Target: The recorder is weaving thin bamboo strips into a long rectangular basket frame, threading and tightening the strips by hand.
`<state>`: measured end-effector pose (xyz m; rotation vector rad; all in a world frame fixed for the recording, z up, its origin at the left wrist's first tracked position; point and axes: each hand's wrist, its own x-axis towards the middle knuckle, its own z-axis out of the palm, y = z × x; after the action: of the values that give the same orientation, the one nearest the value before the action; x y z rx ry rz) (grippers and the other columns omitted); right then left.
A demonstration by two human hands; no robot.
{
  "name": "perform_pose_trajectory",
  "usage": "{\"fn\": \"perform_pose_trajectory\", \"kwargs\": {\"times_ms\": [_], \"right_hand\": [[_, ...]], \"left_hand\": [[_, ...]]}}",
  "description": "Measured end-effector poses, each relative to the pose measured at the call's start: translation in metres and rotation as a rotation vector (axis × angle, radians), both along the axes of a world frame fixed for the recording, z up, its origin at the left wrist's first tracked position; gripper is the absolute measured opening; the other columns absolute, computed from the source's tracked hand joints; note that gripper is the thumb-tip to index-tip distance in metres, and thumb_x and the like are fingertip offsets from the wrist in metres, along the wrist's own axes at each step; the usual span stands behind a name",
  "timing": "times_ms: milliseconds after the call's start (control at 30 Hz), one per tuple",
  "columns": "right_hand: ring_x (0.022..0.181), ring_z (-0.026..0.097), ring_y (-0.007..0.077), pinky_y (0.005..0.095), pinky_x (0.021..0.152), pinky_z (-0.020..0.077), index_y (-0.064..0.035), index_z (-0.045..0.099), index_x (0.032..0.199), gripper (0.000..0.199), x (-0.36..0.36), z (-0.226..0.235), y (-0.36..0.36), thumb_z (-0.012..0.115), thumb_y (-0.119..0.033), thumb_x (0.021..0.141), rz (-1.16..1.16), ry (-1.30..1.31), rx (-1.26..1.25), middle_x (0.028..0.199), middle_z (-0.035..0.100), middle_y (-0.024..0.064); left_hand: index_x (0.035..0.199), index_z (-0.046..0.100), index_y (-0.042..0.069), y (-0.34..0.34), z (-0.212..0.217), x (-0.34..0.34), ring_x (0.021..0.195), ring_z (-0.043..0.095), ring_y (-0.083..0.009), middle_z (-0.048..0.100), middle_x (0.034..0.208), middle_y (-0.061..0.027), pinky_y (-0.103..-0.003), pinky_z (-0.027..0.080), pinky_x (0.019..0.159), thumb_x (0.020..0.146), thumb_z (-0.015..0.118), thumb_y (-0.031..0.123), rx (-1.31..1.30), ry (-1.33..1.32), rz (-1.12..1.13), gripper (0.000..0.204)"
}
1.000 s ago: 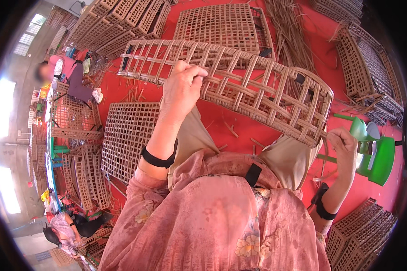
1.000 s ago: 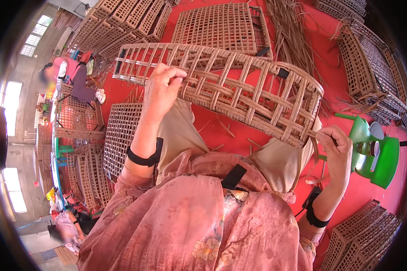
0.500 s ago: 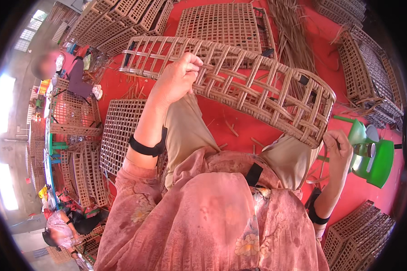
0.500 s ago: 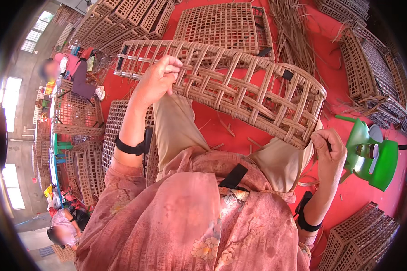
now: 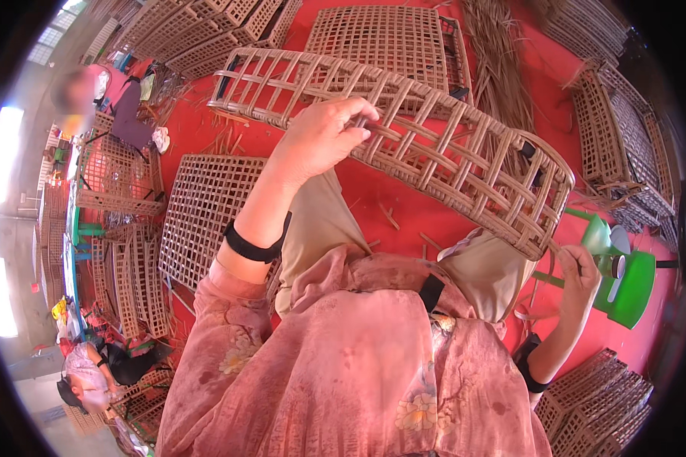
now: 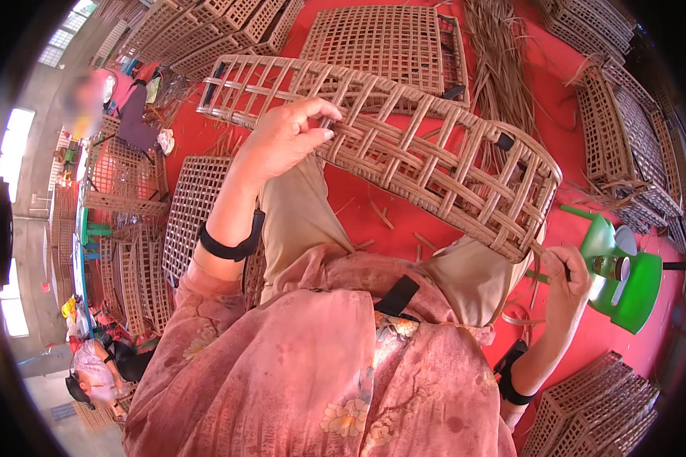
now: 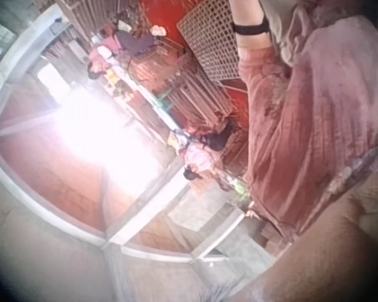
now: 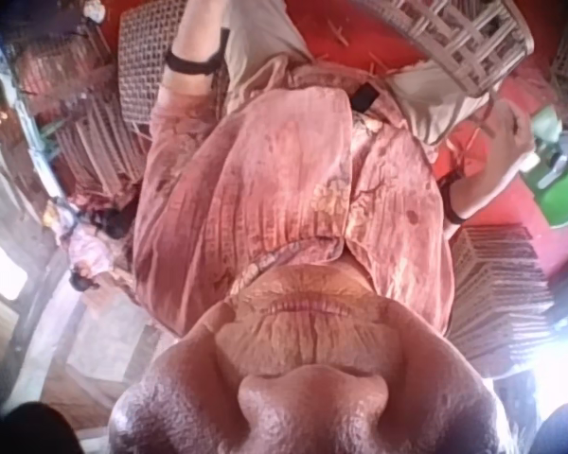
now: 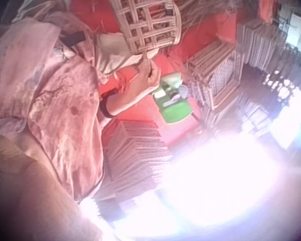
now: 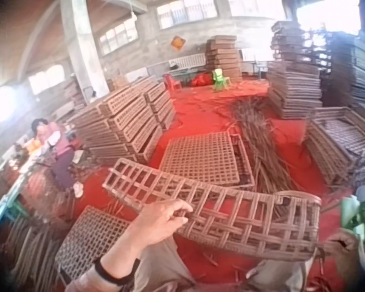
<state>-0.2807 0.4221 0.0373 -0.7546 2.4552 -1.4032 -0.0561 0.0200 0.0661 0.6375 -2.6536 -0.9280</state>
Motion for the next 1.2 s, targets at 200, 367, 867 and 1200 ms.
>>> {"fn": "perform_pose_trajectory", "kwargs": {"times_ms": [200,367,867,1200], "right_hand": [[0.065,0.04,0.0047,0.0226,0.058,0.032,-0.0014,0.066,0.089,0.01,-0.006,-0.005,0.009,0.068,-0.01,0.094,0.015,0.003,-0.009,0.072,0.05,-0.0046],[0.065,0.041,0.0046,0.0227,0.058,0.0326,-0.0015,0.066,0.089,0.01,-0.01,-0.006,0.015,0.068,-0.01,0.094,0.033,0.018,-0.022,0.072,0.051,-0.0047],[0.066,0.042,0.0056,0.0232,0.059,0.0338,0.0009,0.064,0.087,0.014,-0.004,-0.004,-0.006,0.07,-0.01,0.093,0.058,-0.017,-0.003,0.073,0.051,-0.0026],[0.073,0.054,0.0135,0.0275,0.067,0.0442,0.002,0.066,0.092,0.012,0.013,0.009,-0.024,0.073,-0.008,0.089,0.064,0.224,0.076,0.081,0.059,0.0045]], "left_hand": [[0.116,0.069,0.007,-0.003,-0.008,-0.003,0.089,0.066,-0.021,0.07,0.106,-0.0074,-0.033,0.052,0.079,0.088,0.065,0.01,-0.098,0.056,-0.073,0.028],[0.114,0.069,0.005,-0.001,-0.007,-0.003,0.097,0.068,-0.0297,0.07,0.107,-0.0127,-0.037,0.053,0.084,0.088,0.064,0.012,-0.162,-0.014,-0.033,0.028],[0.11,0.066,0.001,0.006,0.005,0.0,0.07,0.065,-0.0181,0.067,0.093,-0.01,-0.033,0.053,0.066,0.09,0.061,0.009,-0.163,-0.048,0.042,0.021],[0.099,0.065,0.001,-0.022,-0.016,0.0,0.079,0.063,-0.008,0.067,0.09,-0.0011,-0.027,0.052,0.074,0.088,0.066,0.001,0.361,0.204,0.091,0.011]]}}
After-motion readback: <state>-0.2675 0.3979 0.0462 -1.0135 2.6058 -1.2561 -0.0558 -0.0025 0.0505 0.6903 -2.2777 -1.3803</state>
